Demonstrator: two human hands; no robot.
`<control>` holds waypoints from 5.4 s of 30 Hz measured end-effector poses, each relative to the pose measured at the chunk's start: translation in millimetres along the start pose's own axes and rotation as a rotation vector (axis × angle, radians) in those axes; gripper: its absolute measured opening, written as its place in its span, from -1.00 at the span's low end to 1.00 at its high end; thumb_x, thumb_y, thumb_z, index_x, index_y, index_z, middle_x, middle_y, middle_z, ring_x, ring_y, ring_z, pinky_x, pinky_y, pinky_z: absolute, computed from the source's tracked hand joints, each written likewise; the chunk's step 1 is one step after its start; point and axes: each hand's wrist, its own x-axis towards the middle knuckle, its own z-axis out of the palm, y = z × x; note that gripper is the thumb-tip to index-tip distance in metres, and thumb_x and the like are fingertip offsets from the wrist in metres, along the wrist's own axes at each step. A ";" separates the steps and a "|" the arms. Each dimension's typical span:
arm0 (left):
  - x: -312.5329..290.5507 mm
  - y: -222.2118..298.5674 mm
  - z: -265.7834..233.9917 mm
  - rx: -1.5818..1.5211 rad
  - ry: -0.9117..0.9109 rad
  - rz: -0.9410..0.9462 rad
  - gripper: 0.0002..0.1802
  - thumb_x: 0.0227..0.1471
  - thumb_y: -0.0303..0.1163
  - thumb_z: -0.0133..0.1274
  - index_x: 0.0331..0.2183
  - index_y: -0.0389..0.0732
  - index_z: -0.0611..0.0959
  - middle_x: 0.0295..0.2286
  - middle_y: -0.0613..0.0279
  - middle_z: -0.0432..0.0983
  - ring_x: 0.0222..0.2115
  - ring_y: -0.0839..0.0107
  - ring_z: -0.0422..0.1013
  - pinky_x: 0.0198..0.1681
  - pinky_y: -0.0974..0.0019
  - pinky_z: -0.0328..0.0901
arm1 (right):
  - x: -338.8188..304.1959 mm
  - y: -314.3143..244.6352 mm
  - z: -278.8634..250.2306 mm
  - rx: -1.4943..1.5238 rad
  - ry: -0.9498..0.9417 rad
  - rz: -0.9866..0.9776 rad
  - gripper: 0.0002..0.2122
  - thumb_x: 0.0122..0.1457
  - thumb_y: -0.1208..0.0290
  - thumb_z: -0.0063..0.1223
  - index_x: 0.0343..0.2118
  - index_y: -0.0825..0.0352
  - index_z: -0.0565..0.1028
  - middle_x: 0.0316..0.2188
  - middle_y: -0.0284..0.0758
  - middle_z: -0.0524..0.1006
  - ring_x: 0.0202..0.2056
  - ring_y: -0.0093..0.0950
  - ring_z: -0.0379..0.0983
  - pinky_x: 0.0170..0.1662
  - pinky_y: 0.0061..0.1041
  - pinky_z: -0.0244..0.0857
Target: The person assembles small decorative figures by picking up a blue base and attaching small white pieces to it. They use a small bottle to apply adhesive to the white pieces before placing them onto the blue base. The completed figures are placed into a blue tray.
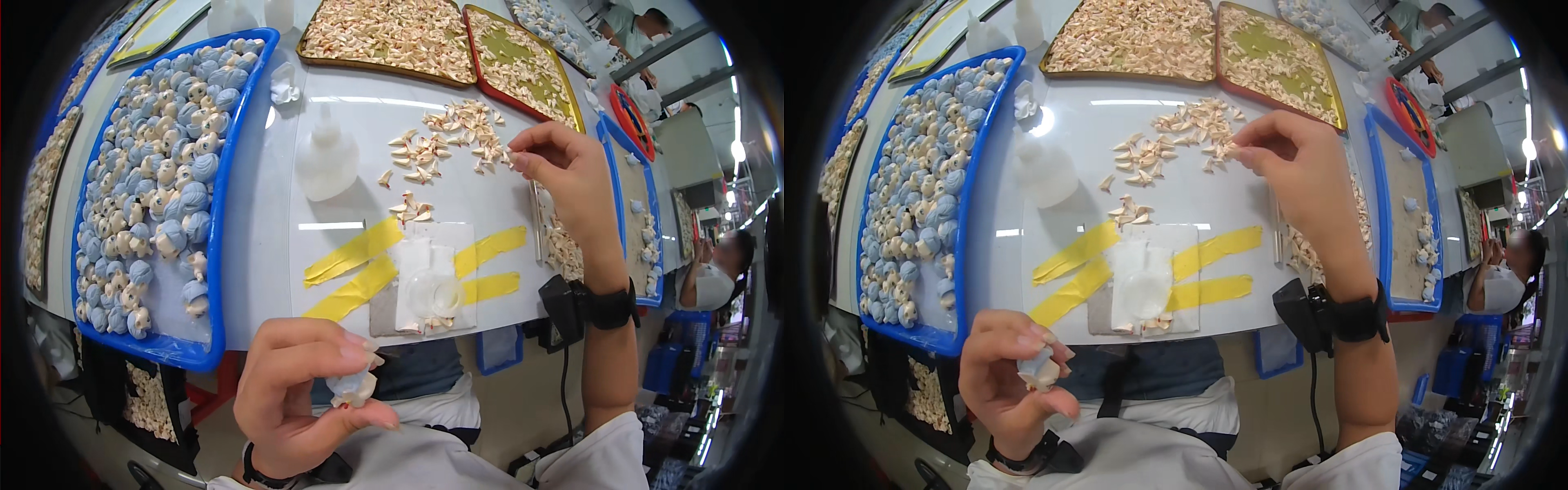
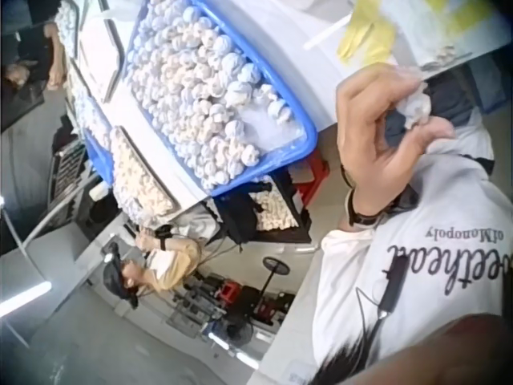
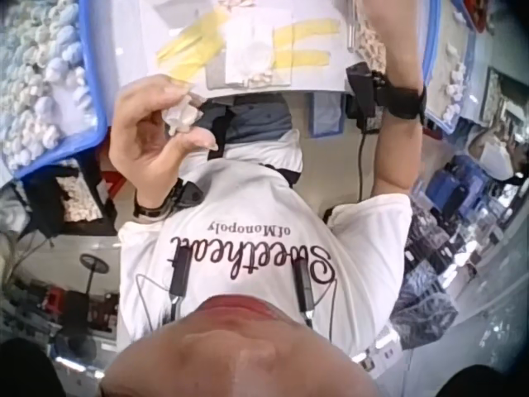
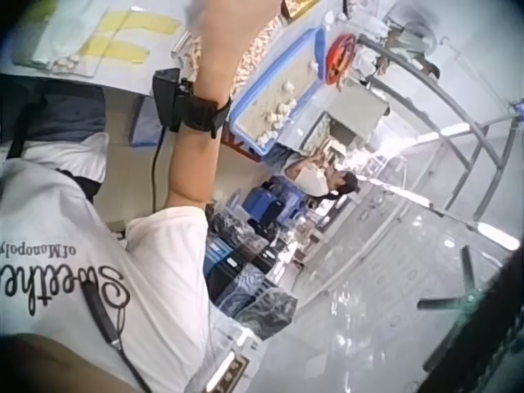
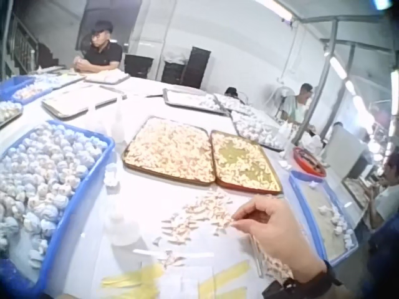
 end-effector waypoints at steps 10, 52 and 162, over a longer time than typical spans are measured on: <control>-8.3 2.2 -0.9 -0.055 0.105 0.005 -0.41 -0.43 -0.48 0.38 -0.27 -0.31 0.45 -0.32 0.10 0.36 -0.32 0.31 0.42 -0.33 0.36 0.38 | -53.2 -15.7 -25.5 0.356 0.029 0.071 -0.91 -0.04 0.68 0.08 -0.42 0.47 0.48 -0.51 -0.27 0.53 -0.48 -0.56 0.47 -0.37 -0.64 0.35; -10.9 -4.2 8.0 -0.046 -0.139 -0.094 -0.63 -0.37 -0.52 0.32 -0.36 -0.30 0.63 -0.28 0.01 0.44 -0.29 0.32 0.46 -0.33 0.41 0.38 | -149.3 9.1 -2.3 0.684 0.089 0.073 -0.83 -0.17 0.71 0.21 -0.48 0.46 0.44 -0.54 -0.22 0.48 -0.49 -0.49 0.45 -0.41 -0.57 0.36; 43.6 12.8 -161.3 1.640 0.111 -0.233 -0.40 0.12 -0.02 -0.21 0.12 -0.10 0.25 0.13 0.11 0.07 0.19 0.19 -0.10 0.20 0.16 -0.21 | -57.0 47.6 -75.8 -0.493 0.016 -0.031 -0.83 -0.13 0.58 0.07 -0.39 0.37 0.47 -0.37 -0.26 0.44 -0.36 -0.39 0.38 -0.30 -0.50 0.25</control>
